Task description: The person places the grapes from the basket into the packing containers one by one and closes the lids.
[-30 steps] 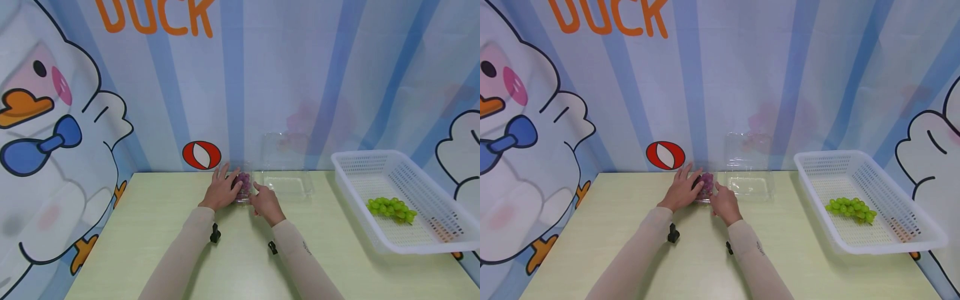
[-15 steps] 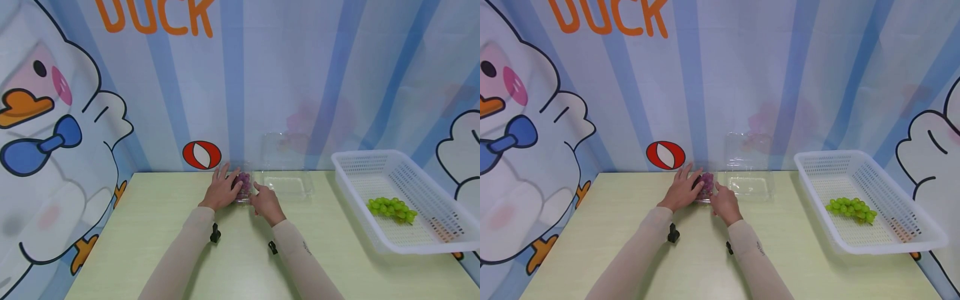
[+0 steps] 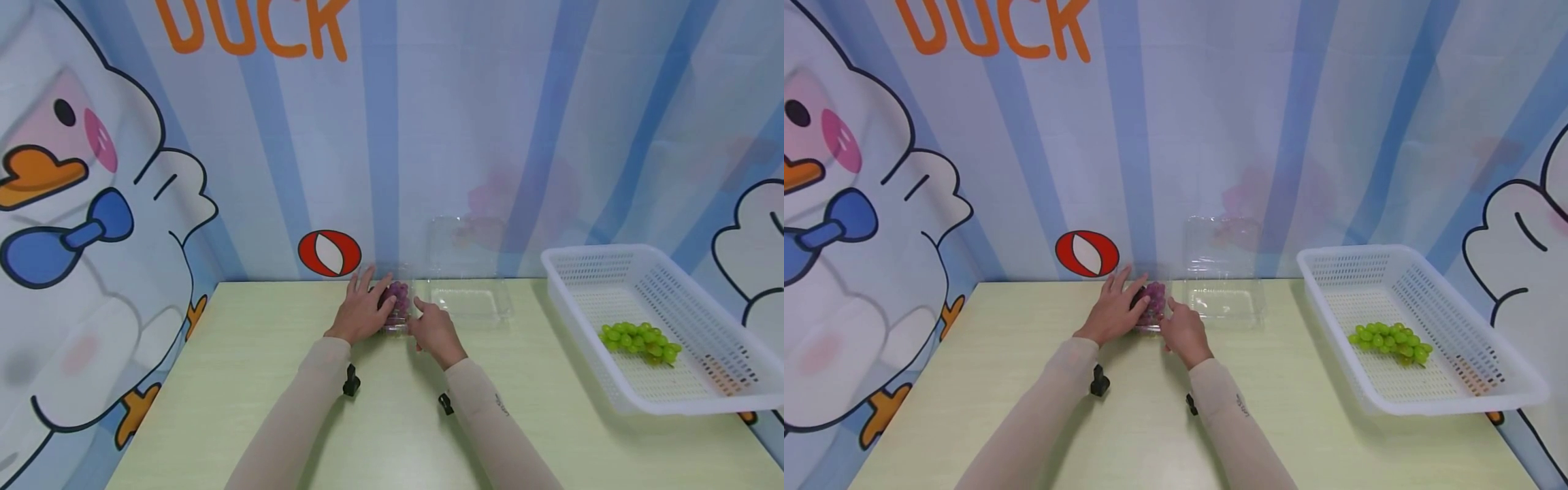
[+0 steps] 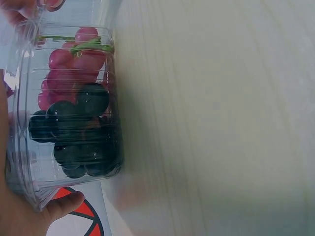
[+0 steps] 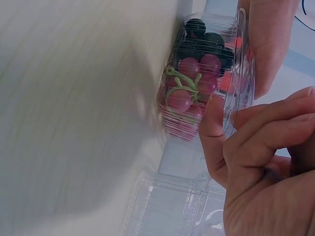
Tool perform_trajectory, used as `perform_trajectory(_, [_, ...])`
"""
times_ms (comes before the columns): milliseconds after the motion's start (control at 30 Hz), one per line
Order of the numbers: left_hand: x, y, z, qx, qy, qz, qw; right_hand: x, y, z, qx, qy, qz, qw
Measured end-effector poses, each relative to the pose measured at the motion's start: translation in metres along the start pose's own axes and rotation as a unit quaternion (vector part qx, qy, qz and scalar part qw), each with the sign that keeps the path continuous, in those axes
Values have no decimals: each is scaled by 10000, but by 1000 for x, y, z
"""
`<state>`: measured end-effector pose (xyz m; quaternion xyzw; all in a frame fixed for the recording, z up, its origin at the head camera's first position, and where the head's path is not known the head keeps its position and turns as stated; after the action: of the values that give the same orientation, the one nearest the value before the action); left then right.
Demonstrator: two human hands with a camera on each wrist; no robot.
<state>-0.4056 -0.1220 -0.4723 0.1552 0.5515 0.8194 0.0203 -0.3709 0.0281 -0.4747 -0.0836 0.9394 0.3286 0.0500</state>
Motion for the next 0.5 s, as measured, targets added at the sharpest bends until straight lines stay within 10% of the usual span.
perform_trajectory(500, [-1, 1, 1, -34, 36, -47, 10000, -2, 2, -3, -59, 86, 59, 9999])
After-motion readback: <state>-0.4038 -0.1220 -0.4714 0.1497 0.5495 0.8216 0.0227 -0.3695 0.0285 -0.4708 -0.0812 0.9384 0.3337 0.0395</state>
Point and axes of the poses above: each hand's wrist, its own x-axis towards the middle knuckle, its own y-axis out of the back of the hand, z = x × y, the point moved 8 cm from there along x, towards the middle knuckle
